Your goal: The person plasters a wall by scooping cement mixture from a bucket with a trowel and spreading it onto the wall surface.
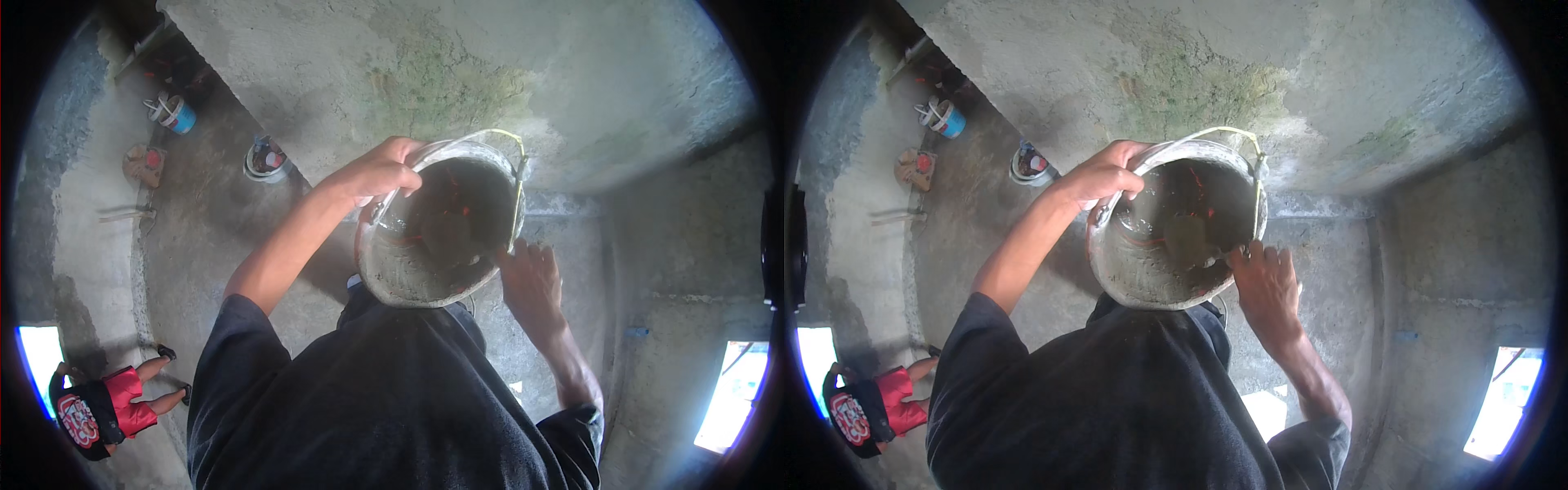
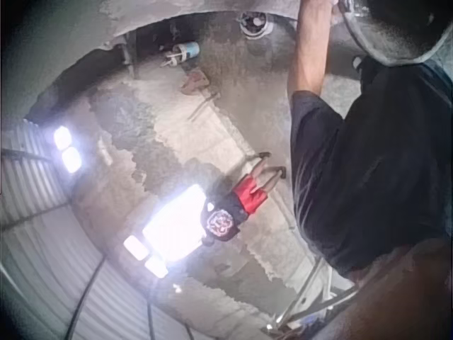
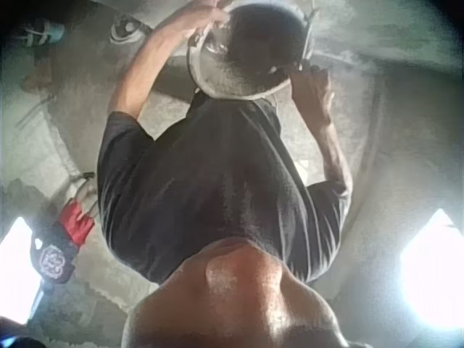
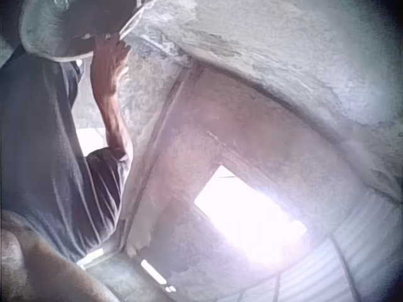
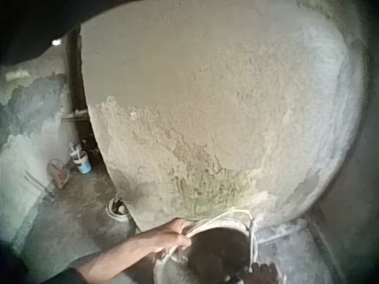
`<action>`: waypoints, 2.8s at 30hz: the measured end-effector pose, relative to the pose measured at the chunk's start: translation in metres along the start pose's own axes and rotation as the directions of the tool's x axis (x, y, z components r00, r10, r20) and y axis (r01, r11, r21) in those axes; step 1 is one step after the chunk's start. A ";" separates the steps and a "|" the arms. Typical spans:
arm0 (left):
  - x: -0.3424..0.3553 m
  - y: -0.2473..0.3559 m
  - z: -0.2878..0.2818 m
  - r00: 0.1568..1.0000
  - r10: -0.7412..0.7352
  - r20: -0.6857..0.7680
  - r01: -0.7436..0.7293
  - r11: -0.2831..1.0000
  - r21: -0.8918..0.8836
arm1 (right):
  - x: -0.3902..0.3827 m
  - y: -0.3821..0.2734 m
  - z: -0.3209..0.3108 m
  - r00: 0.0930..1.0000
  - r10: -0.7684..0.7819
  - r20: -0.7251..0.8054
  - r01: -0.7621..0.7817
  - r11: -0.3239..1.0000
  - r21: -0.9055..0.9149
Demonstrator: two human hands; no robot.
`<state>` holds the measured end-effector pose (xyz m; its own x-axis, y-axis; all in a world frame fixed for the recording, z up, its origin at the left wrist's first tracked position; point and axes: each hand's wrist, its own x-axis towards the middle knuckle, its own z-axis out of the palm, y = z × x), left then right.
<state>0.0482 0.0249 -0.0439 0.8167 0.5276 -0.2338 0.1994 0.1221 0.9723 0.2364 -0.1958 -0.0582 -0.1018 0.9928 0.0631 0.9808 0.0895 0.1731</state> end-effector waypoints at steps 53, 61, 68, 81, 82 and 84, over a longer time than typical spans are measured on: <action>-0.017 -0.013 -0.007 0.992 0.065 0.108 -0.064 0.998 -0.013 | 0.040 -0.035 0.018 0.955 0.081 0.286 -0.192 0.901 0.389; -0.014 -0.023 -0.011 0.993 0.045 0.112 -0.048 0.998 0.026 | 0.014 -0.052 0.059 0.999 -0.008 0.032 -0.004 0.941 0.339; -0.020 -0.017 -0.011 0.995 0.045 0.088 -0.044 0.999 -0.010 | 0.033 -0.044 0.033 0.987 0.037 0.154 -0.095 0.916 0.390; -0.017 -0.030 -0.009 0.992 0.039 0.116 -0.036 0.999 -0.025 | 0.019 -0.040 0.061 0.979 -0.133 0.157 0.097 0.971 0.219; -0.018 -0.029 -0.010 0.992 0.044 0.117 -0.037 0.997 -0.064 | 0.023 -0.038 0.051 0.975 -0.139 0.174 0.115 0.983 0.142; -0.020 -0.024 -0.008 0.991 0.054 0.123 -0.046 0.997 -0.068 | 0.027 -0.034 0.036 0.974 -0.096 0.207 0.044 0.969 0.243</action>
<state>0.0230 0.0177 -0.0623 0.8865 0.4263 -0.1798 0.1243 0.1549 0.9801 0.2061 -0.1693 -0.0977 -0.1588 0.9745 -0.1586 0.9864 0.1496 -0.0685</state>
